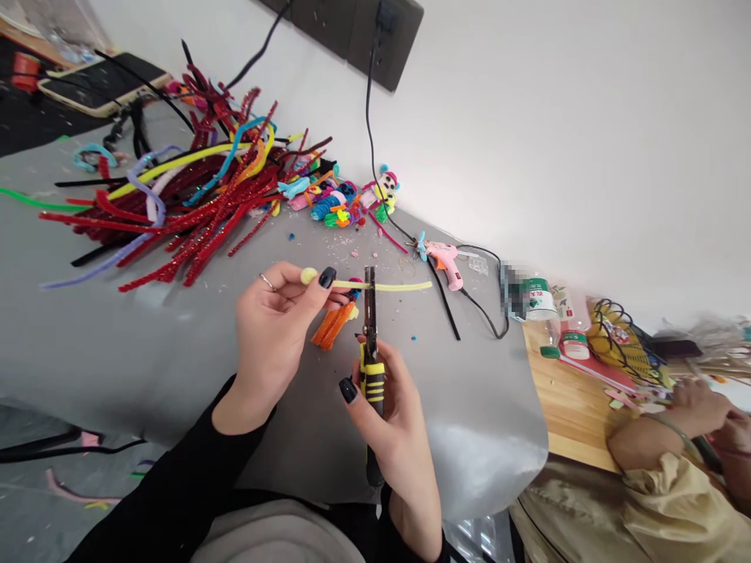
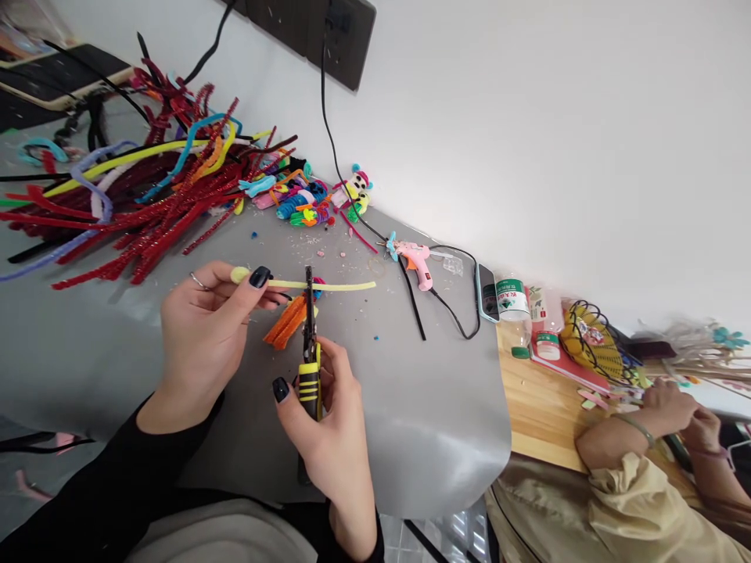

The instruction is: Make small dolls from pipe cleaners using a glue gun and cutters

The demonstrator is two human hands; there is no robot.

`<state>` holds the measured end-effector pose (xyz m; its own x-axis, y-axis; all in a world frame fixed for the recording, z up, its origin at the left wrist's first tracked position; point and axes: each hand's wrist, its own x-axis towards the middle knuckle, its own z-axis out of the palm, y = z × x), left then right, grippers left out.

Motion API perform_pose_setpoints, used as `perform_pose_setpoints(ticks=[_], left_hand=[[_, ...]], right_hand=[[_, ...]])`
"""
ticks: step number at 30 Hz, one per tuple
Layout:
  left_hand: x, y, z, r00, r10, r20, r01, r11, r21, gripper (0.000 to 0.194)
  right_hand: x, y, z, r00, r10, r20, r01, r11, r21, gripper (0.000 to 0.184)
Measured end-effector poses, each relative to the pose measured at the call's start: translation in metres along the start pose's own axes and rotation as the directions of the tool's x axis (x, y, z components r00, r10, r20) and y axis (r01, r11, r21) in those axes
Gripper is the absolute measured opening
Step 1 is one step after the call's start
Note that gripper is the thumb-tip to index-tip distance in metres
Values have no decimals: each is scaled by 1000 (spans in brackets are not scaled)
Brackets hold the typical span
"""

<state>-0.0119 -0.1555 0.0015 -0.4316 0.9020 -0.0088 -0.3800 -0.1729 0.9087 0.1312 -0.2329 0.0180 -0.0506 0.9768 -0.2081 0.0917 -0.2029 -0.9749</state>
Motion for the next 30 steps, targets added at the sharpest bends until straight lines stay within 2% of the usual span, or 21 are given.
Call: perform_pose_setpoints(ticks=[18,25,27,30], left_hand=[[4,-3,-2,1000,2,3,-2,1000,-5,35],[10,-5,-2,1000,20,5,-20,1000,-23,36],[11,-5,-2,1000,19,6,-18,999,-32,36],[11,-6,-3,1000,-1,27,2,1000,-30,37]], right_hand=[[3,0,1,998,56,-14,-56,998,12,44],[8,5,-2,987,134,-91,-134,991,12,37],[11,0,-10,987,117,-111,-123,991,-45,44],[21,-12,-26,983,-4,-183,-57,944,-326,58]])
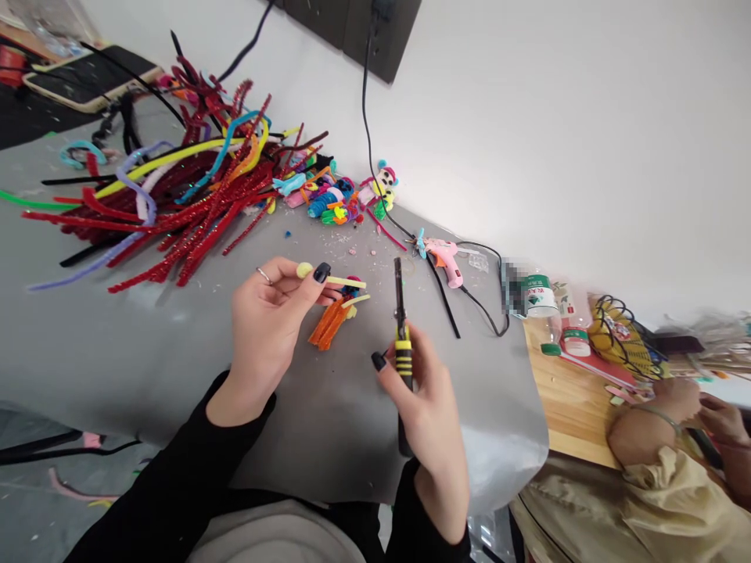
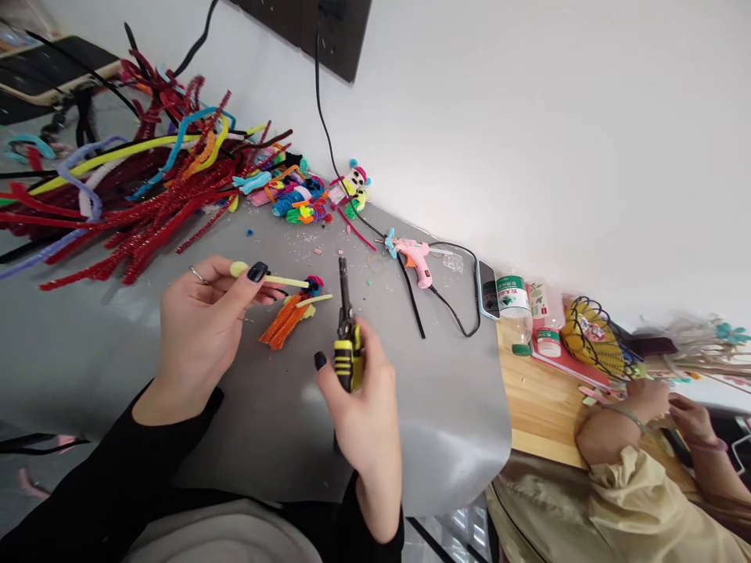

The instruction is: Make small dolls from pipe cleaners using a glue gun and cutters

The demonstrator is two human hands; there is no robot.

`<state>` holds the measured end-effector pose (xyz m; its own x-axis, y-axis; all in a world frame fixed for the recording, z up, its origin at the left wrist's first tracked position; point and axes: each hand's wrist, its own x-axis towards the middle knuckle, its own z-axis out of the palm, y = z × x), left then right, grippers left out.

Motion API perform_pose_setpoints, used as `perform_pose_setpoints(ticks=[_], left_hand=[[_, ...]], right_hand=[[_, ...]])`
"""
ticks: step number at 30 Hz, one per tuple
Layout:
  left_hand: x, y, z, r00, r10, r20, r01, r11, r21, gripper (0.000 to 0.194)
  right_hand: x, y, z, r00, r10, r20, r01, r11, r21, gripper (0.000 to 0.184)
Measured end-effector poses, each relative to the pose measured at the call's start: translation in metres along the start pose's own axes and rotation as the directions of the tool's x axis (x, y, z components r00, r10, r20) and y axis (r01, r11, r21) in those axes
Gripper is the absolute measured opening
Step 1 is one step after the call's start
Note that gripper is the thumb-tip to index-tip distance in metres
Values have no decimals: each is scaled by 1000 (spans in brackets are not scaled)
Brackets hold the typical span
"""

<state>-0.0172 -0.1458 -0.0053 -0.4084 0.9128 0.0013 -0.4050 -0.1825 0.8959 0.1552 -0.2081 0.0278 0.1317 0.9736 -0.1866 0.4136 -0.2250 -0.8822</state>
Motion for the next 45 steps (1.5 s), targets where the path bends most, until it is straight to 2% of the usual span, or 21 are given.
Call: perform_pose_setpoints(ticks=[2,5,10,14,16,18,20,22,25,28,33,35,39,45], left_hand=[[0,0,-1,1000,-6,20,6,1000,8,37],[2,1,-3,999,8,37,-8,1000,20,37],[10,3,-9,999,34,20,-35,999,40,35],[12,4,-12,1000,28,9,-29,998,49,32],[10,5,-10,1000,-8,16,7,999,33,33],[6,6,-6,997,-63,51,63,998,-1,35],[2,7,-1,990,-106,96,110,993,-44,36],[-1,7,3,982,-129,137,140,988,-71,38],[-3,5,4,974,-137,179,149,987,-57,37],[-2,2,0,972,-102,210,103,995,7,32],[-3,3,-3,953,30,301,-72,989,130,25],[-5,4,-1,945,38,324,-90,985,145,22],[-8,4,3,940,-31,340,2,996,84,14],[-1,5,4,929,-218,300,244,968,-54,24]], right_hand=[[13,-4,-9,990,-66,-127,34,970,-242,67],[34,-4,-13,969,-84,-231,-44,865,-499,77],[58,14,-2,964,-128,-234,-41,796,-604,76],[60,25,3,928,-244,-282,11,774,-633,60],[57,23,3,888,-345,-305,114,807,-580,45],[51,17,5,851,-447,-277,295,842,-451,28],[46,10,12,839,-514,-180,482,854,-196,17],[40,6,26,827,-546,-134,556,830,45,11],[34,7,48,855,-472,-216,516,817,256,9],[31,7,61,884,-356,-304,453,815,362,14],[32,2,58,893,-278,-353,423,786,451,17],[32,2,55,894,-266,-360,419,781,464,17],[33,4,52,891,-235,-388,410,782,469,18],[35,4,49,890,-220,-398,395,809,436,21]])
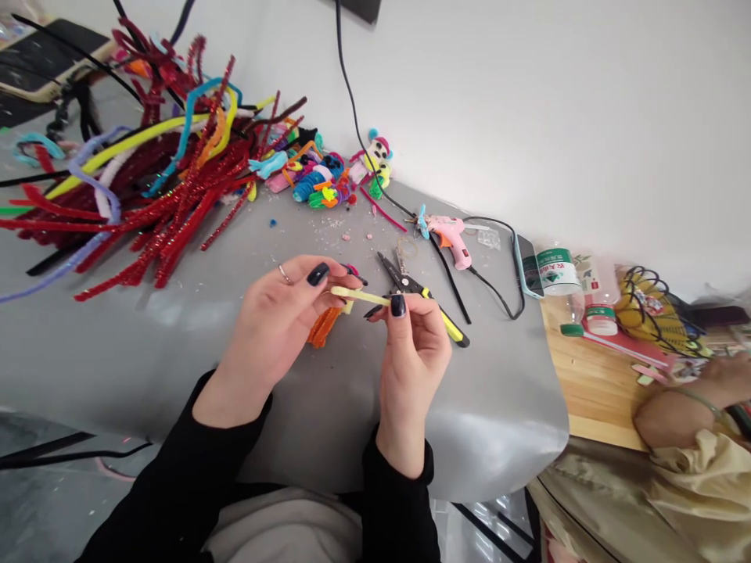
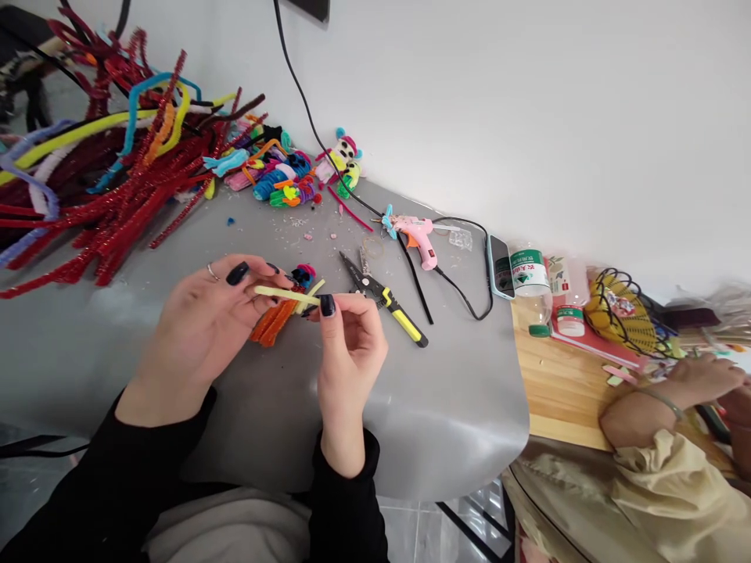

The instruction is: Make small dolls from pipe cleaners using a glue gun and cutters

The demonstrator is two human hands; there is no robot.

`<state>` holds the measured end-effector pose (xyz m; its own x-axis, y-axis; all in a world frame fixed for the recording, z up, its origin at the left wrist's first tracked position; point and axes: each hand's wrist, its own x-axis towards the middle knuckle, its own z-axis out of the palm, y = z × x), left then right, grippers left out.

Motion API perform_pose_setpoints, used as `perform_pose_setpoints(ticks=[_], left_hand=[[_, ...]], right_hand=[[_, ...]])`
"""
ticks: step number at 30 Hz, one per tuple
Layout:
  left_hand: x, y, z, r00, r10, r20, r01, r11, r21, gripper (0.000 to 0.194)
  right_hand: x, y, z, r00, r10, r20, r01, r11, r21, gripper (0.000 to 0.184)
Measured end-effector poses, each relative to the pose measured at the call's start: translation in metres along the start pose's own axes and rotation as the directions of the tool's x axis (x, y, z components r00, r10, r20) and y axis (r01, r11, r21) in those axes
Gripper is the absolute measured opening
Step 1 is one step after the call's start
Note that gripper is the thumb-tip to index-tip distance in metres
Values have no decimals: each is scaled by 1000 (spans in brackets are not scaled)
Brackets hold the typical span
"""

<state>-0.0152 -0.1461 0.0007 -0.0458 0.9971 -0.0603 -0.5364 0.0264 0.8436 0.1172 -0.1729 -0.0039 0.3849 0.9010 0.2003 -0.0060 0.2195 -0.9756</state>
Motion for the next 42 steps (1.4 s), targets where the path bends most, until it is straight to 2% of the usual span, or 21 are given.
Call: perform_pose_setpoints(ticks=[6,12,16,20,24,26,30,35,42], left_hand=[[3,-2,-6,998,-54,-40,52,997,-48,24],[4,-3,-5,998,-49,-44,45,996,-77,24],[4,-1,-4,995,-84,-58,79,994,-78,26],[2,4,-2,982,-187,9,186,970,-157,37],[-3,11,1,949,-299,102,313,934,-175,52],[-5,12,2,937,-328,123,346,921,-178,55],[-8,10,0,931,-335,146,358,915,-185,58],[-12,6,-1,956,-266,126,280,953,-111,54],[-16,7,7,975,-189,117,201,975,-100,61]], right_hand=[[-2,0,-2,995,40,86,-50,992,114,14],[-4,-1,-4,988,83,129,-81,997,-21,18],[-4,-3,-3,989,55,135,-54,999,-8,17],[-5,-6,-1,983,38,179,-45,998,37,13],[-10,-15,2,954,75,289,-91,995,42,6],[-15,-21,6,944,75,321,-88,996,26,11],[-26,-29,18,957,50,285,-62,998,31,10],[-33,-28,30,984,36,173,-48,997,62,4],[-39,-27,35,995,14,100,-25,994,106,5]])
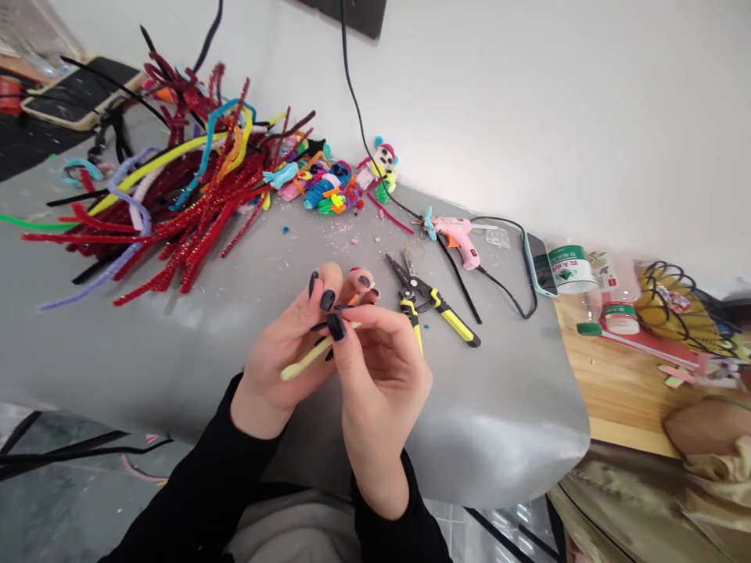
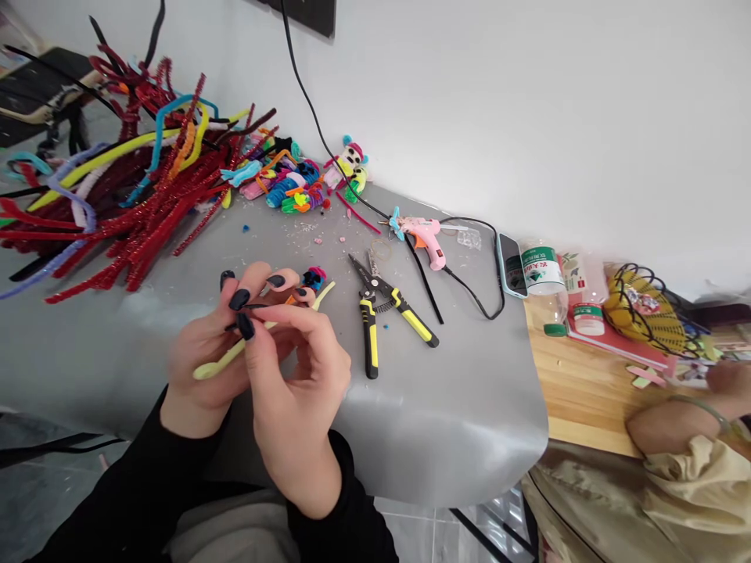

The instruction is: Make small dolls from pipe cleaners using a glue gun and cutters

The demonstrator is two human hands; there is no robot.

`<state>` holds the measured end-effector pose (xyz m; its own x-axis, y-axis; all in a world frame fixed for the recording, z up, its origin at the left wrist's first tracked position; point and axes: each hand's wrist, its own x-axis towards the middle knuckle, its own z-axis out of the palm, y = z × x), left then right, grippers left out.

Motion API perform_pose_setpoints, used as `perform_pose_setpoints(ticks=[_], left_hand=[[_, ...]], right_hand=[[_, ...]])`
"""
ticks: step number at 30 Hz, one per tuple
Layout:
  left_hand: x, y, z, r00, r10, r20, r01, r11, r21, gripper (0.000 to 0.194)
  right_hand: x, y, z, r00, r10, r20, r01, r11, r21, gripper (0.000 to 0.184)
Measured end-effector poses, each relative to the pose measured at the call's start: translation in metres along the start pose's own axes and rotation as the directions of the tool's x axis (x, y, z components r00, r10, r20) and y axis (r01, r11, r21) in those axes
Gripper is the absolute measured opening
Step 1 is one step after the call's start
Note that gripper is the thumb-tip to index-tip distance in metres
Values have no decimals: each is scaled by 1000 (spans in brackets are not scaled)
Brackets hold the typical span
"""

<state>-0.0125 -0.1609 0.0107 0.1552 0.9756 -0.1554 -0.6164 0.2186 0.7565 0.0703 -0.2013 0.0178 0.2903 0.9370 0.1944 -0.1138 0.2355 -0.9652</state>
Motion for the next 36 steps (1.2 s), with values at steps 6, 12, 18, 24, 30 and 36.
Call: perform_pose_setpoints(ticks=[6,12,18,24,30,36], left_hand=[[-4,0,4,999,-25,47,34,981,-193,55],[-6,-1,3,989,-17,150,57,963,-262,48],[-6,-3,3,983,11,181,55,933,-355,37],[-3,-3,4,988,17,153,46,917,-396,36],[-4,-4,2,978,26,206,65,902,-426,27],[-3,-6,0,958,75,278,52,904,-425,21]], right_hand=[[-4,0,4,998,-18,-60,21,998,64,9],[-3,2,6,998,-40,-54,45,995,91,11],[-2,7,3,998,-56,-12,57,991,120,13],[-2,9,4,995,-86,-46,91,986,139,17],[-4,7,7,992,-107,-69,115,983,141,20],[-6,7,10,987,-118,-111,131,985,114,18]])
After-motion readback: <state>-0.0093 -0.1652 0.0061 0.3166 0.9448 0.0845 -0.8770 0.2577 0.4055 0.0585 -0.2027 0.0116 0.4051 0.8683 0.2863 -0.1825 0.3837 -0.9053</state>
